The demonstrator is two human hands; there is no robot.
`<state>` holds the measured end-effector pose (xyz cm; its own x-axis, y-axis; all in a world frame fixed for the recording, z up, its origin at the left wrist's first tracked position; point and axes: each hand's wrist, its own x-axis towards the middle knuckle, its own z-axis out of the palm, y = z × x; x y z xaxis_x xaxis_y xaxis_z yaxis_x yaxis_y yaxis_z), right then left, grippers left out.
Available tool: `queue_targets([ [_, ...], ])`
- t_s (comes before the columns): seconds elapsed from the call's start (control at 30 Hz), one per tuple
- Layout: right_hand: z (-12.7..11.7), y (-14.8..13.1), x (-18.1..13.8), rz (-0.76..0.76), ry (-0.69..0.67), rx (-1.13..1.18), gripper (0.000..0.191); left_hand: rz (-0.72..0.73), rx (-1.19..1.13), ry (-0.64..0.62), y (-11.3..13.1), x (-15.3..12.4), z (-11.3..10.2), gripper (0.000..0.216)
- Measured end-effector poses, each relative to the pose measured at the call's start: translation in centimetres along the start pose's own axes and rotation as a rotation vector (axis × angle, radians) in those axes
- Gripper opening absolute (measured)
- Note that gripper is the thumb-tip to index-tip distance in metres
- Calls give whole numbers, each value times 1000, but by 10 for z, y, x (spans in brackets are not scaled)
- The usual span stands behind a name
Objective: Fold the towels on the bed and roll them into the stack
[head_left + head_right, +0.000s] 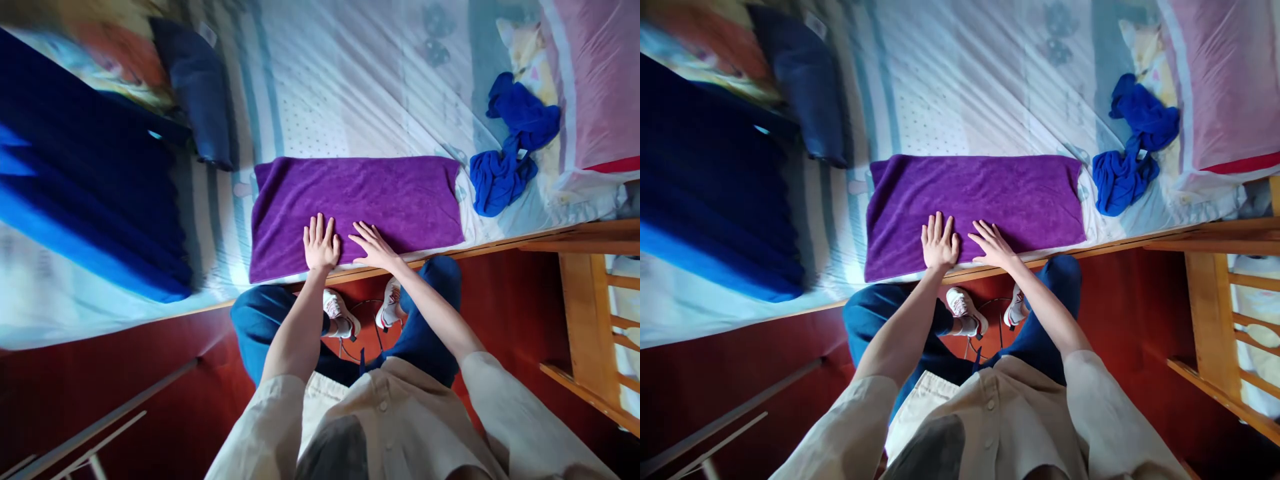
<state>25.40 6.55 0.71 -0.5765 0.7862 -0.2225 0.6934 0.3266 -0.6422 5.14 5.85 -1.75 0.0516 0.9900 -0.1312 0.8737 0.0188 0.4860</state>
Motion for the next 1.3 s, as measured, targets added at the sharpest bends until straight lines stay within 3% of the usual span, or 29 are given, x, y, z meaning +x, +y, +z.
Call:
queue_targets([
  [0.2,5,5,-19,-133,35,-27,36,-17,-1,10,-7,4,0,63],
  [0.37,13,-18,-10,-191,-55,-244,35,-23,9,10,-6,3,0,67],
  [0.57,-4,-7,-12,2,26,-336,34,-5,43,13,-9,3,2,70],
  [0.73,-29,24,-54,159,128,-308,36,-9,40,4,-10,3,2,72],
  [0.83,-38,34,-82,143,134,-342,37,-15,24,-3,-9,3,1,73],
  [1.07,-50,45,-93,14,-21,-372,38,-35,-5,-30,-7,4,-1,70],
  [1.2,-61,44,-93,52,-163,-373,31,-41,3,-48,-8,4,-1,73],
  [1.3,-66,28,-82,123,-204,-323,18,-42,-10,-45,-8,4,0,72],
])
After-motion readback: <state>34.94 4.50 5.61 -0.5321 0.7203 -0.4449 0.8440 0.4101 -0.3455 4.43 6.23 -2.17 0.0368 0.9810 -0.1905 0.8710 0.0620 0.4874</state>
